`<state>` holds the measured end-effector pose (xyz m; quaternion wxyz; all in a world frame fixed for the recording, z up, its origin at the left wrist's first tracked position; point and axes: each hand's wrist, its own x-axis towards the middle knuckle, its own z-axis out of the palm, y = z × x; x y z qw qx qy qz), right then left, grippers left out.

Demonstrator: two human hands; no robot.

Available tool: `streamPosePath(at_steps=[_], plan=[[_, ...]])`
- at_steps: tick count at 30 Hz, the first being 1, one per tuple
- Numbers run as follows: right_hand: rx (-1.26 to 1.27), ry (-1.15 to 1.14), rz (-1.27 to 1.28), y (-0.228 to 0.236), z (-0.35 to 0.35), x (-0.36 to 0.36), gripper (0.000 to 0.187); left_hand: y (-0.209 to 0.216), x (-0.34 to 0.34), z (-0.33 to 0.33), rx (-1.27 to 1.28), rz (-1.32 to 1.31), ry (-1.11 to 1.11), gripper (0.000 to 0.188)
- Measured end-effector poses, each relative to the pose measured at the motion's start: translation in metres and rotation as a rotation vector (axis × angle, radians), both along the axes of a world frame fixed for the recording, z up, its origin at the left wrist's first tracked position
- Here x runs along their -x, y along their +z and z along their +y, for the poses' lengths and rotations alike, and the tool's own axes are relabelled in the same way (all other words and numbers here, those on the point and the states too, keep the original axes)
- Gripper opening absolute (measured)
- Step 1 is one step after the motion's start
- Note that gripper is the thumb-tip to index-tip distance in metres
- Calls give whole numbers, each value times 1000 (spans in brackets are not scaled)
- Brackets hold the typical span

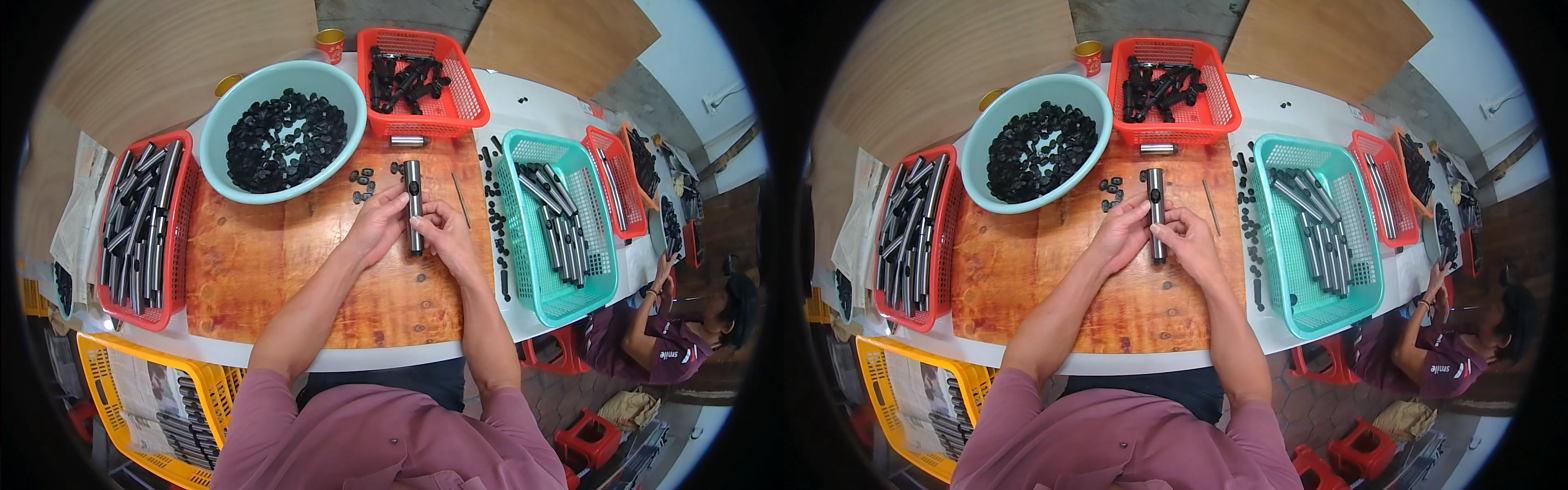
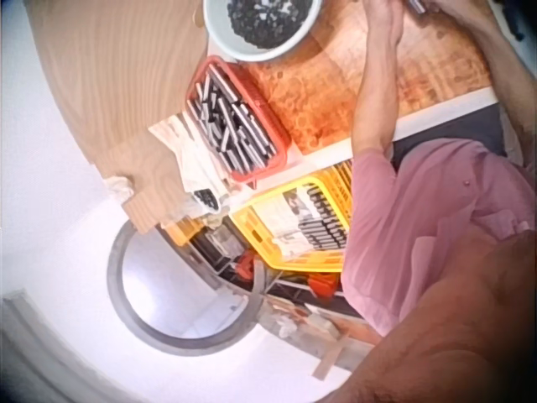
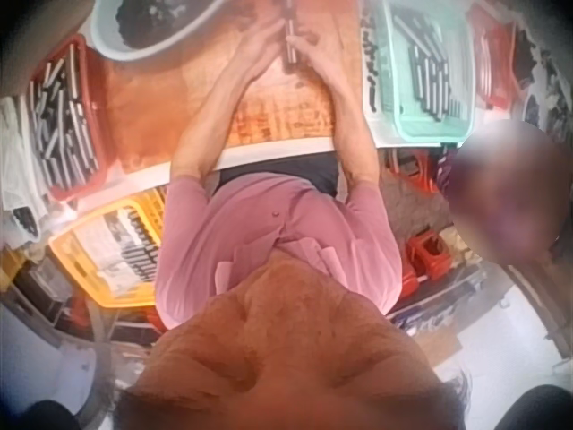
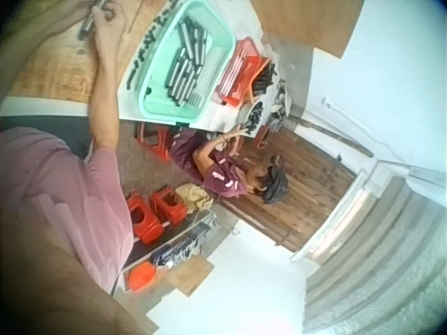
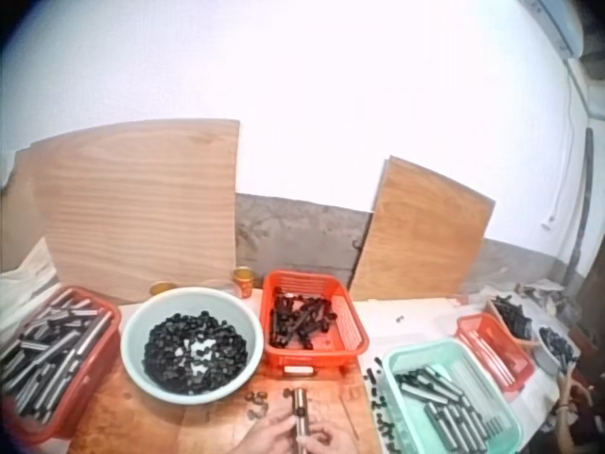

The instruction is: The person assembles cylindrical metal rods with small black plastic caps. They pick up a rod, insert a cap into one end, and place the finished unit into a yellow basket. The process repeats with multiple rods and caps from nearby containers.

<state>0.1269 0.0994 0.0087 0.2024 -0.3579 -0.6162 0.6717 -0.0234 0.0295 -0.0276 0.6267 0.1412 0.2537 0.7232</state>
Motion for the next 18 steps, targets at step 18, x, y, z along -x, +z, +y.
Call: streamPosePath(at_steps=[18], plan=[[129, 24, 133, -8, 0, -10, 24, -6, 2, 0, -32, 86, -36, 30]])
